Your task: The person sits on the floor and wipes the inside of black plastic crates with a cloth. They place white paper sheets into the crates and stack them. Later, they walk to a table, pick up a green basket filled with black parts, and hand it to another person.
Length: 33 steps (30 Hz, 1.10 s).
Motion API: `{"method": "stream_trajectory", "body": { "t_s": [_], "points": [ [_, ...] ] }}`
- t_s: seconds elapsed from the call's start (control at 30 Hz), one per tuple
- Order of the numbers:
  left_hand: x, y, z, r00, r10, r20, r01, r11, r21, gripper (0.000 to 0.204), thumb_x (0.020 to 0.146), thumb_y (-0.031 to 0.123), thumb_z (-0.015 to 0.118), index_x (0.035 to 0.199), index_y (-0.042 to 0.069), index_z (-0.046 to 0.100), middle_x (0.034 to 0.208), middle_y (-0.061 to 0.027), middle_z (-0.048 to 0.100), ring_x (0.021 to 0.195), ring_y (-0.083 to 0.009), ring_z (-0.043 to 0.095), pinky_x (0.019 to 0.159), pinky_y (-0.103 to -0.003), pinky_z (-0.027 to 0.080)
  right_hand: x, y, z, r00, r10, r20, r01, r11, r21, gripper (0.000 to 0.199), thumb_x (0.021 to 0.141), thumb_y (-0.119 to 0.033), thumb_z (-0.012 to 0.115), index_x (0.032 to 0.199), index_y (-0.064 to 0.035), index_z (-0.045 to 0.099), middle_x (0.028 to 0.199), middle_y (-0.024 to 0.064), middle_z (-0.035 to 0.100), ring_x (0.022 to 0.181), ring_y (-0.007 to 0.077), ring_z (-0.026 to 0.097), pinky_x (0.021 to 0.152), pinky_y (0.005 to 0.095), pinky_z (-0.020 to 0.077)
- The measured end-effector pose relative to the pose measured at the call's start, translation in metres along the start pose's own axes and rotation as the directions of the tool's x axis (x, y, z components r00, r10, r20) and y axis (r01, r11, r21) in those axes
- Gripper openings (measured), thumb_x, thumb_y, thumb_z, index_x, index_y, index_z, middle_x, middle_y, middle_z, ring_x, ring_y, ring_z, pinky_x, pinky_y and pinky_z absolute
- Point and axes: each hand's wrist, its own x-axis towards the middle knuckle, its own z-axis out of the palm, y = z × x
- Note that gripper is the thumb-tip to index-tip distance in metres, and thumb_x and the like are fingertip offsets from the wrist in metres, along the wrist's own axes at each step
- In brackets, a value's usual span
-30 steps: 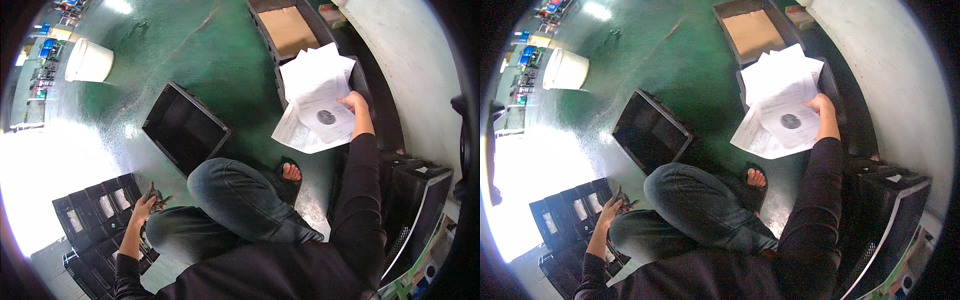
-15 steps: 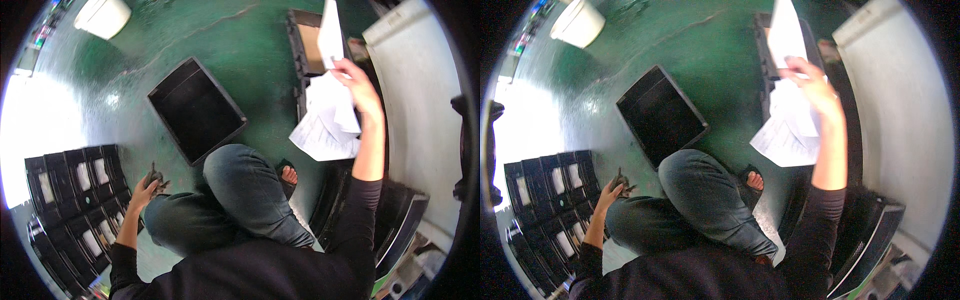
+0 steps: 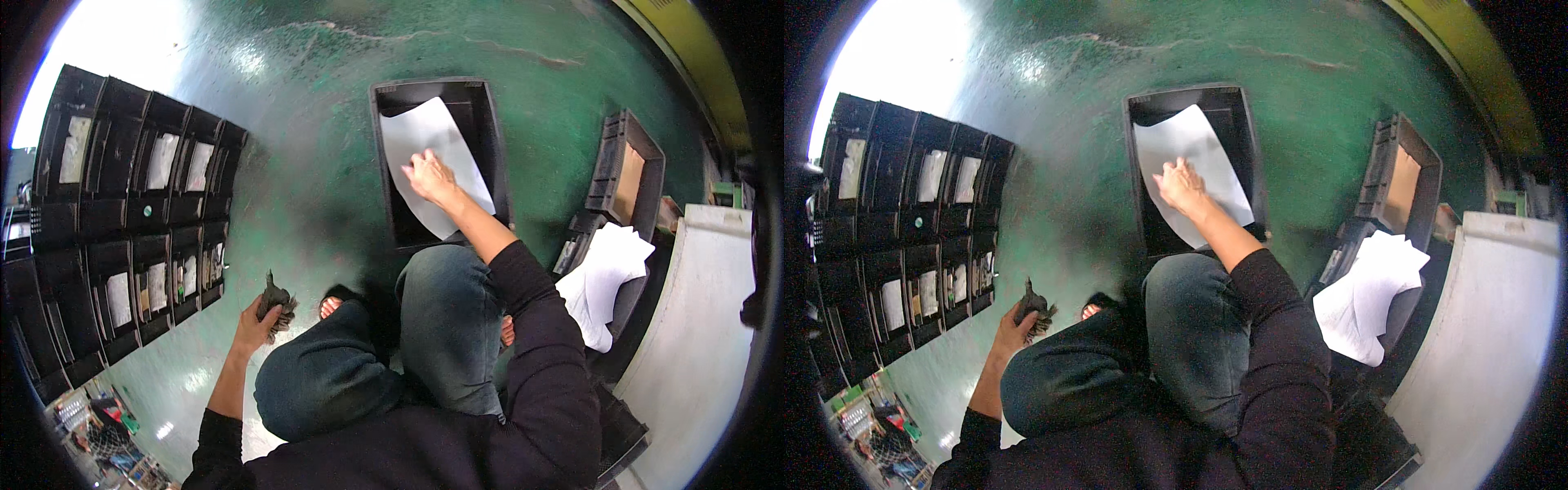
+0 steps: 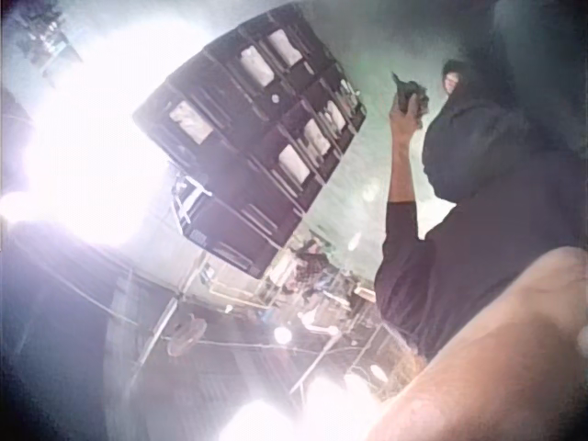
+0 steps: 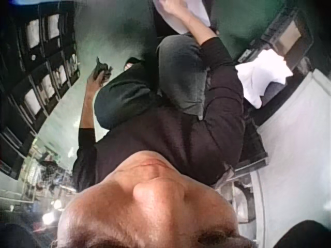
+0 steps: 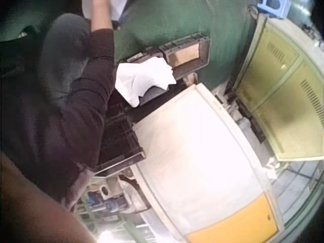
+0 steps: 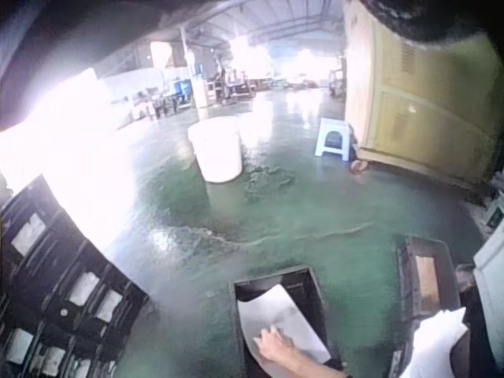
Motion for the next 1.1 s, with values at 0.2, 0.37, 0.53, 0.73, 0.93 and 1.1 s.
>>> {"method": "stream_trajectory", "body": {
  "t_s": [0.2, 0.37, 0.53, 0.73, 0.93, 1.1],
  "points": [
    [-0.009, -0.038, 0.011, 0.998, -0.062, 0.023, 0.063, 0.997, -0.044, 0.035, 0.089, 0.019, 0.058, 0.118, 0.0, 0.053, 0.104, -0.0076, 0.063, 0.097, -0.0153, 0.057, 0.085, -0.031, 0.044, -0.014, 0.026, 0.023, 0.971, 0.239, -0.017, -0.232, 0.922, -0.309, 0.091, 0.073, -0.043, 0.071, 0.144, -0.0312, 0.015, 0.151, 0.0133, -0.006, 0.137, 0.041, -0.003, 0.091, 0.0786, 0.0181],
    [-0.01, -0.054, 0.011, 0.997, -0.068, 0.029, 0.072, 0.983, -0.17, 0.035, 0.09, 0.021, 0.058, 0.118, 0.001, 0.054, 0.102, -0.0064, 0.063, 0.093, -0.0143, 0.057, 0.083, -0.03, 0.044, -0.01, 0.026, 0.038, 0.907, 0.415, -0.075, -0.422, 0.886, -0.194, 0.088, 0.078, -0.04, 0.066, 0.146, -0.0297, 0.01, 0.151, 0.0151, -0.008, 0.136, 0.046, -0.003, 0.088, 0.0773, 0.0258],
    [-0.008, -0.045, 0.011, 0.996, -0.083, 0.011, 0.084, 0.982, -0.17, 0.036, 0.089, 0.02, 0.059, 0.118, 0.0, 0.053, 0.103, -0.0068, 0.063, 0.093, -0.0151, 0.058, 0.084, -0.03, 0.045, 0.01, 0.008, 0.036, 0.863, 0.488, -0.134, -0.506, 0.841, -0.192, 0.087, 0.078, -0.04, 0.065, 0.145, -0.023, 0.012, 0.148, 0.02, 0.002, 0.132, 0.05, 0.011, 0.088, 0.0731, 0.0321],
    [-0.008, -0.039, 0.012, 1.0, -0.023, 0.006, 0.024, 0.992, -0.126, 0.039, 0.089, 0.022, 0.059, 0.12, 0.0, 0.053, 0.105, -0.0085, 0.062, 0.095, -0.0163, 0.057, 0.085, -0.03, 0.044, -0.017, 0.019, 0.009, 0.964, 0.253, -0.083, -0.262, 0.956, -0.132, 0.084, 0.075, -0.051, 0.067, 0.14, -0.0125, 0.031, 0.138, 0.0205, 0.033, 0.126, 0.0399, 0.036, 0.097, 0.0541, 0.0367],
    [-0.011, -0.035, 0.018, 0.999, -0.002, 0.053, 0.004, 0.999, -0.042, 0.041, 0.088, 0.028, 0.059, 0.118, 0.001, 0.054, 0.104, -0.0083, 0.063, 0.094, -0.0163, 0.058, 0.084, -0.032, 0.045, -0.104, 0.061, 0.01, 0.871, -0.322, 0.371, 0.351, 0.936, -0.013, 0.054, 0.083, -0.037, 0.053, 0.129, -0.0107, 0.048, 0.123, 0.0188, 0.054, 0.114, 0.0337, 0.051, 0.096, 0.0423, 0.0416],
    [-0.01, 0.003, 0.008, 0.986, 0.164, -0.043, -0.15, 0.962, 0.23, 0.042, 0.087, 0.035, 0.06, 0.114, 0.004, 0.055, 0.086, -0.0085, 0.067, 0.076, -0.0132, 0.062, 0.07, -0.031, 0.049, -0.134, 0.029, -0.036, 0.863, -0.505, -0.015, 0.473, 0.818, -0.327, 0.041, 0.065, -0.006, 0.06, 0.105, -0.0172, 0.058, 0.089, 0.0078, 0.065, 0.08, 0.0291, 0.064, 0.066, 0.0406, 0.0516]
  ]
}}
